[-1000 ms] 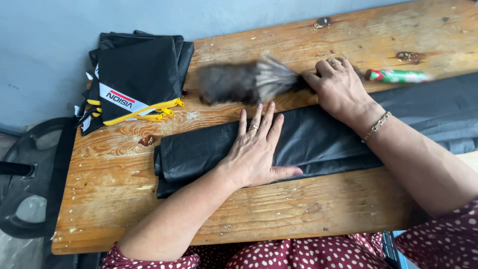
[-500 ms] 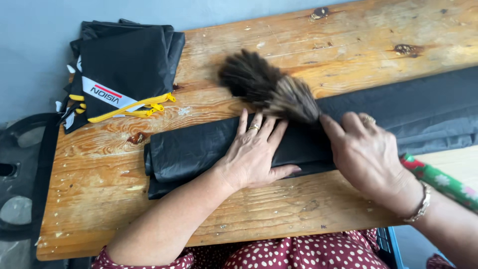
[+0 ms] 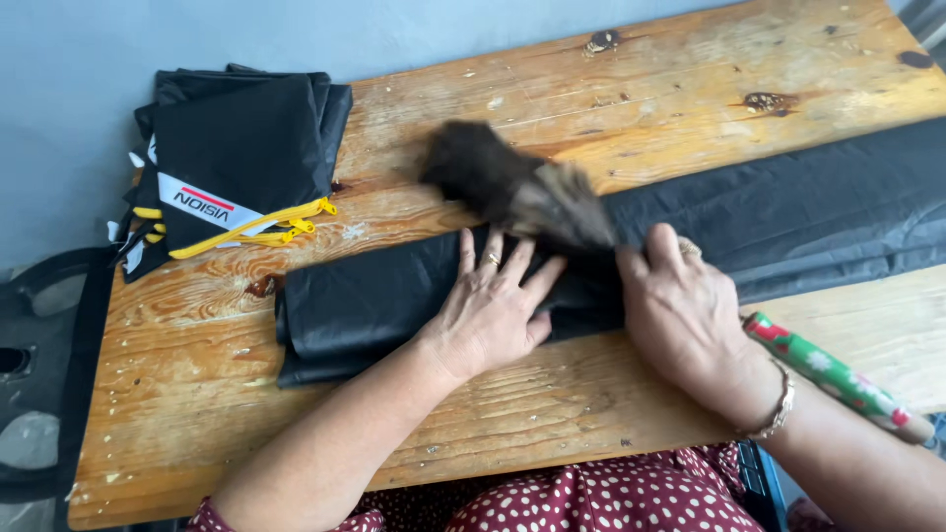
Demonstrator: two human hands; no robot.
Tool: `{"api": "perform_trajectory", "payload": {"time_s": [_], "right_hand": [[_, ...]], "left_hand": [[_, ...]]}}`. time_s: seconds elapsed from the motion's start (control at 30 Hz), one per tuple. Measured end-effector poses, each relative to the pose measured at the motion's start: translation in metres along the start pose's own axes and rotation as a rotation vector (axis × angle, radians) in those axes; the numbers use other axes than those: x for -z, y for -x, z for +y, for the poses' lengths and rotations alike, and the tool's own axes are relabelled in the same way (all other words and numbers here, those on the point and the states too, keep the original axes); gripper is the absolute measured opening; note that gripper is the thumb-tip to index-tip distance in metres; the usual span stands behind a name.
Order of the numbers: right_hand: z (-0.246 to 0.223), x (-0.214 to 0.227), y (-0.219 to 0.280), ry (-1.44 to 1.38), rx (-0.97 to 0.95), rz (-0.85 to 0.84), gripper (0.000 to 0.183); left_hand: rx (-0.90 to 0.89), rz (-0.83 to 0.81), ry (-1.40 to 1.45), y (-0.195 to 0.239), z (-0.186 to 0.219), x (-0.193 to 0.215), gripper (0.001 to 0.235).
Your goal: The person smooths a long black fabric item on a wooden table, then uses a feather duster to brush its surface repeatedly. The person continues to smooth and brush the fabric, focusing on different sections along its length.
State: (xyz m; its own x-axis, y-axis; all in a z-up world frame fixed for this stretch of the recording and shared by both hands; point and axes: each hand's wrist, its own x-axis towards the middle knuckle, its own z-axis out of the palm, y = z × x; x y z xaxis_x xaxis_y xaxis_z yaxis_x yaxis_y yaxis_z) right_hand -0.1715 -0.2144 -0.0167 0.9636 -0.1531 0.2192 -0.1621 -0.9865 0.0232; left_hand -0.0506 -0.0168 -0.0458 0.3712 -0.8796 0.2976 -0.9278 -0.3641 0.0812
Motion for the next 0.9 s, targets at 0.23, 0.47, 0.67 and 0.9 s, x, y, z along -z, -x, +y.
{"api": "perform_trajectory", "payload": {"time_s": [0.23, 0.47, 0.67, 0.9], "right_hand": [[0.037, 0.002, -0.027, 0.17, -0.1, 0.039, 0.012], [0.005, 0.002, -0.033, 0.036, 0.092, 0.211, 0.015], [-0.022, -0.002, -0.03, -0.032, 0.184, 0.082, 0.023], [0.069, -0.018, -0.03, 0.221, -0.092, 0.02, 0.016]], "left_hand": [[0.194, -0.093, -0.124, -0.006, -0.027, -0.023, 0.08], [0.33, 0.032, -0.132, -0.013, 0.001, -0.032, 0.089], [0.421, 0.025, -0.252, -0.008, 0.002, -0.028, 0.107], [0.425, -0.055, -0.293, -0.005, -0.001, -0.041, 0.115]]}}
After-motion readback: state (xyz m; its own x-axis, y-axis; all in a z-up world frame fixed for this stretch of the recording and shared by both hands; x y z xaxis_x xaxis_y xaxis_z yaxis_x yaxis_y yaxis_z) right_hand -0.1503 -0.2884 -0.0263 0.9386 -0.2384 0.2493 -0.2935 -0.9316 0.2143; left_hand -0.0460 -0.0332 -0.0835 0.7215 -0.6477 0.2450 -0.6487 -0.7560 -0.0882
